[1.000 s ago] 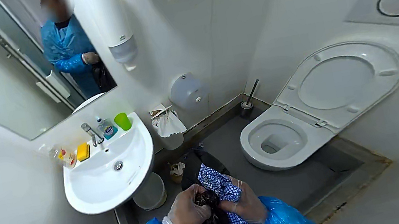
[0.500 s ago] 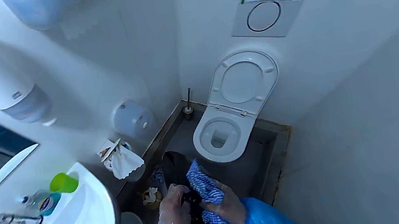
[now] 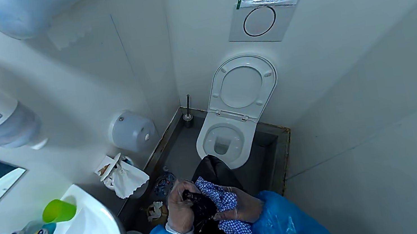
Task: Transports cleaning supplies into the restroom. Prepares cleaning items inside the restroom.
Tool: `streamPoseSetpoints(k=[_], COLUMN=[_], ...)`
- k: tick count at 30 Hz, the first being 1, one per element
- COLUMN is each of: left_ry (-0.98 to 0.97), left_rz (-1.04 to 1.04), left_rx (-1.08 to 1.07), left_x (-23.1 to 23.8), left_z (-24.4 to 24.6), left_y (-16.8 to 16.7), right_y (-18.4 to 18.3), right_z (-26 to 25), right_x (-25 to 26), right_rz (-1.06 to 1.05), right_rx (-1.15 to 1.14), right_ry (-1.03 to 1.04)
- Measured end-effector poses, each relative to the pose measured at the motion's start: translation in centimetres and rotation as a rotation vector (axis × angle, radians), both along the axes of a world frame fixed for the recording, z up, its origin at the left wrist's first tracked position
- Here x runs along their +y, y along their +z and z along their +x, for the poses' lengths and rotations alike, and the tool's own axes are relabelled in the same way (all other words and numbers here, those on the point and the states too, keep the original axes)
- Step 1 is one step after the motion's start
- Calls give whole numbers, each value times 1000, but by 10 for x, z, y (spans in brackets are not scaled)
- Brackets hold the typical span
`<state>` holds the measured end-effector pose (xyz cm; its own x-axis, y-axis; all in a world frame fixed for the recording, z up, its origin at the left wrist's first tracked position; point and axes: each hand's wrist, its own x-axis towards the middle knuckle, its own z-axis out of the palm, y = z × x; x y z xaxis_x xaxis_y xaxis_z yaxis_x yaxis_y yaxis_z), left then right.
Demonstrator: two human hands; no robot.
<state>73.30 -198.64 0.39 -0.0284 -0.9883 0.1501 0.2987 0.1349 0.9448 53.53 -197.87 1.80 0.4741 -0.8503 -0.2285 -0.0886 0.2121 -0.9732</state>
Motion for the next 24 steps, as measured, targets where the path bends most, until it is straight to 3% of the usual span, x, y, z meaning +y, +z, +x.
streamPoseSetpoints(k=[3, 7, 9, 11, 13, 14, 17, 20, 24], left_ry=[-17, 25, 109, 205, 380, 359, -56, -109, -60], left_rz=[-64, -372, -384, -318, -230, -104, 488, 698, 745], left_rx=[-18, -480, -728, -878, -880, -894, -971, -912, -513], left_x=[0, 3, 7, 13, 22, 30, 26, 8, 5], left_z=[12, 26, 35, 48, 50, 45, 21, 8, 1], left_y=[-6, -13, -16, -6, 11, 24, 51, 29, -8], right_y=[7, 6, 4, 1, 1, -1, -5, -12, -22], right_z=[0, -6, -4, 1, 4, 7, 27, 36, 32], right_x=[-2, -4, -3, -5, -8, -7, 2, 7, 16], right_rz=[-68, -90, -83, -83, -80, -106, -168, -113, -56], right_rx=[84, 192, 245, 369, 490, 530, 586, 542, 402], right_ry=[-87, -188, -245, -318, -334, -310, -252, -281, -271])
